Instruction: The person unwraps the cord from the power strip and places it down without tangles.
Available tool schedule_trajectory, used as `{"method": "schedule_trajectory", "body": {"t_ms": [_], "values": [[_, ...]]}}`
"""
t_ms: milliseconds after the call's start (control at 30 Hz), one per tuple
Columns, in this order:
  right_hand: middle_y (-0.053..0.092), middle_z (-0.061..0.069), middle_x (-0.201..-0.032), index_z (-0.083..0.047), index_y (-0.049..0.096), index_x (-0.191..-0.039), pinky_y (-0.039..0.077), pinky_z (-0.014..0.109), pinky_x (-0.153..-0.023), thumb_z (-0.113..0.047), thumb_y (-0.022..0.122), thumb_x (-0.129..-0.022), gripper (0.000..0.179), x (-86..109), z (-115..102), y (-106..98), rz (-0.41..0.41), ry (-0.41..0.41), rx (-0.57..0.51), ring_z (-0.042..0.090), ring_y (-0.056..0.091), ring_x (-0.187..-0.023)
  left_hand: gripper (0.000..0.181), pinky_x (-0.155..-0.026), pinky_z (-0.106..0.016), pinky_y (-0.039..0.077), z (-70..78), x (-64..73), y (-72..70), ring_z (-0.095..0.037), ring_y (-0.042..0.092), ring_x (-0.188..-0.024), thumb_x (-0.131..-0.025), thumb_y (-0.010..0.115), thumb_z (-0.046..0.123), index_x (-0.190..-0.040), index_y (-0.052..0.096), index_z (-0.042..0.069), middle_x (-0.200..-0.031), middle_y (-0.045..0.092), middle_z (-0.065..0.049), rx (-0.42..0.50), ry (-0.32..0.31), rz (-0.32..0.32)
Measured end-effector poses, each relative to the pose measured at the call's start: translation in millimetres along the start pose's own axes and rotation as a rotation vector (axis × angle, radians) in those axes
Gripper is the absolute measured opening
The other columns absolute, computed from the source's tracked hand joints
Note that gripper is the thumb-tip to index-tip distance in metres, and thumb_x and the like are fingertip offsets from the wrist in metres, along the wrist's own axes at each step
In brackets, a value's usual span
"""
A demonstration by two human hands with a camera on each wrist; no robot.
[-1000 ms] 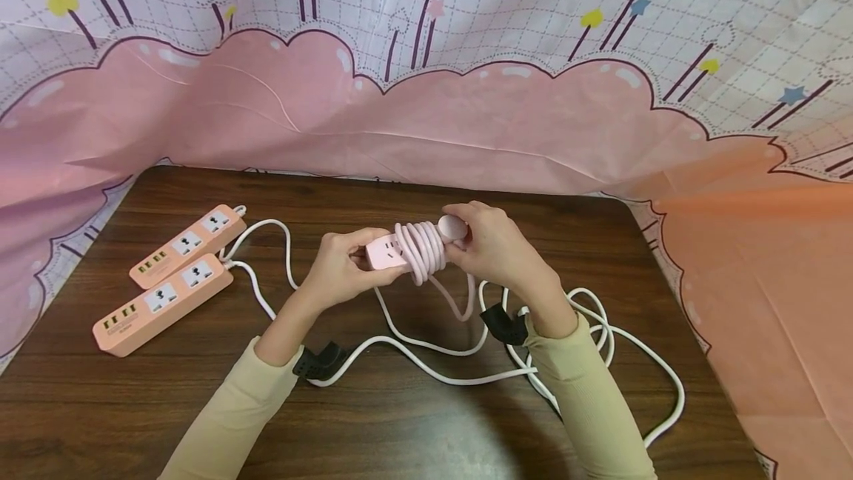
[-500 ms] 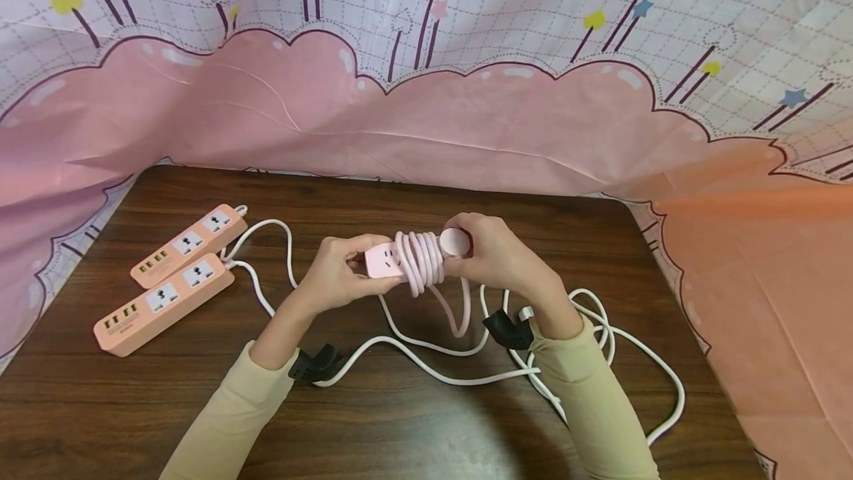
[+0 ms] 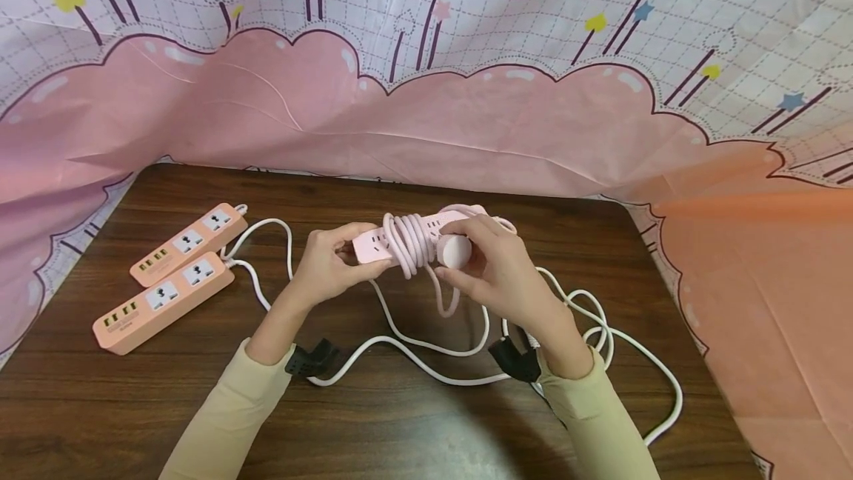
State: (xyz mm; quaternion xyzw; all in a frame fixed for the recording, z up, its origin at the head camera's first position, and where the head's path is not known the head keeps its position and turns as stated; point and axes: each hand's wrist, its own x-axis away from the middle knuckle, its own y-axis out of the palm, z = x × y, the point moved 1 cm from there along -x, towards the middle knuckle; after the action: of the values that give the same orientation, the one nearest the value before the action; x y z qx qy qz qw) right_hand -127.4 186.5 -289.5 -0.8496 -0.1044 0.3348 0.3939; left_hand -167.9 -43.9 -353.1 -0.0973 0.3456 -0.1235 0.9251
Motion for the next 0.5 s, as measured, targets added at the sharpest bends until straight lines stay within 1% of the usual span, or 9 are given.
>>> {"method": "schedule_trajectory", "body": {"t_ms": [67, 133, 200, 267, 333, 400, 433, 500], "values": [[0.06, 0.01, -0.093, 0.001, 0.06, -0.104, 0.051, 0.022, -0.059, -0.005, 0.081, -0.07, 0.04, 11.9, 0.6, 1.5, 0.053, -0.004, 0.011, 0.014, 0.057, -0.073, 0.036, -0.054, -0.014, 0.048, 6.2, -1.6, -7.3, 0.001, 0.057, -0.065, -0.062, 0.076, -0.013, -0.095, 0.063, -0.017, -0.084, 0.066, -0.027, -0.002, -0.015, 0.032], [0.06, 0.01, -0.09, 0.003, 0.059, -0.103, 0.053, 0.024, -0.058, -0.002, 0.081, -0.069, 0.041, 23.8, 5.9, 4.0, 0.092, 0.041, 0.006, 0.015, 0.06, -0.071, 0.035, -0.056, -0.013, 0.048, 2.2, -0.9, -13.8, 0.002, 0.057, -0.066, -0.063, 0.076, -0.013, -0.096, 0.063, -0.017, -0.085, 0.066, -0.028, 0.006, -0.045, 0.063], [0.062, 0.01, -0.085, 0.004, 0.059, -0.102, 0.054, 0.026, -0.057, 0.001, 0.081, -0.067, 0.041, 34.2, 16.8, 7.3, 0.116, 0.124, -0.006, 0.018, 0.063, -0.07, 0.035, -0.056, -0.013, 0.049, -3.8, 0.3, -20.5, 0.001, 0.058, -0.067, -0.065, 0.074, -0.014, -0.098, 0.063, -0.016, -0.088, 0.066, -0.027, 0.027, -0.084, 0.089], [0.063, 0.011, -0.081, 0.005, 0.059, -0.1, 0.055, 0.028, -0.059, 0.004, 0.08, -0.067, 0.039, 41.7, 31.9, 9.9, 0.13, 0.233, -0.026, 0.022, 0.064, -0.07, 0.036, -0.057, -0.014, 0.049, -10.2, 1.3, -26.5, -0.001, 0.059, -0.068, -0.066, 0.073, -0.015, -0.1, 0.063, -0.015, -0.09, 0.066, -0.026, 0.06, -0.113, 0.102], [0.065, 0.012, -0.079, 0.005, 0.06, -0.099, 0.054, 0.026, -0.061, 0.004, 0.079, -0.068, 0.036, 45.6, 48.2, 11.4, 0.146, 0.336, -0.046, 0.025, 0.065, -0.071, 0.036, -0.058, -0.015, 0.05, -12.8, 2.3, -32.0, -0.002, 0.06, -0.069, -0.068, 0.072, -0.015, -0.103, 0.063, -0.013, -0.091, 0.066, -0.025, 0.087, -0.135, 0.105], [0.066, 0.015, -0.082, 0.006, 0.06, -0.099, 0.053, 0.021, -0.064, 0.005, 0.077, -0.07, 0.034, 46.5, 64.7, 11.0, 0.177, 0.408, -0.069, 0.025, 0.065, -0.075, 0.037, -0.058, -0.016, 0.05, -13.3, 3.2, -36.1, -0.004, 0.06, -0.069, -0.068, 0.071, -0.016, -0.104, 0.063, -0.014, -0.092, 0.065, -0.026, 0.104, -0.14, 0.094], [0.066, 0.017, -0.084, 0.007, 0.06, -0.1, 0.053, 0.019, -0.065, 0.006, 0.077, -0.071, 0.033, 45.9, 72.3, 10.0, 0.204, 0.433, -0.081, 0.023, 0.065, -0.076, 0.038, -0.058, -0.016, 0.05, -12.9, 3.8, -37.7, -0.004, 0.06, -0.07, -0.068, 0.071, -0.016, -0.104, 0.063, -0.014, -0.093, 0.064, -0.027, 0.107, -0.14, 0.082], [0.067, 0.02, -0.088, 0.008, 0.06, -0.102, 0.05, 0.014, -0.065, 0.007, 0.075, -0.072, 0.033, 42.7, 85.5, 6.4, 0.273, 0.45, -0.111, 0.016, 0.065, -0.077, 0.04, -0.058, -0.017, 0.051, -12.4, 5.1, -39.2, -0.004, 0.061, -0.07, -0.067, 0.071, -0.017, -0.106, 0.062, -0.015, -0.095, 0.064, -0.028, 0.108, -0.143, 0.052]]}}
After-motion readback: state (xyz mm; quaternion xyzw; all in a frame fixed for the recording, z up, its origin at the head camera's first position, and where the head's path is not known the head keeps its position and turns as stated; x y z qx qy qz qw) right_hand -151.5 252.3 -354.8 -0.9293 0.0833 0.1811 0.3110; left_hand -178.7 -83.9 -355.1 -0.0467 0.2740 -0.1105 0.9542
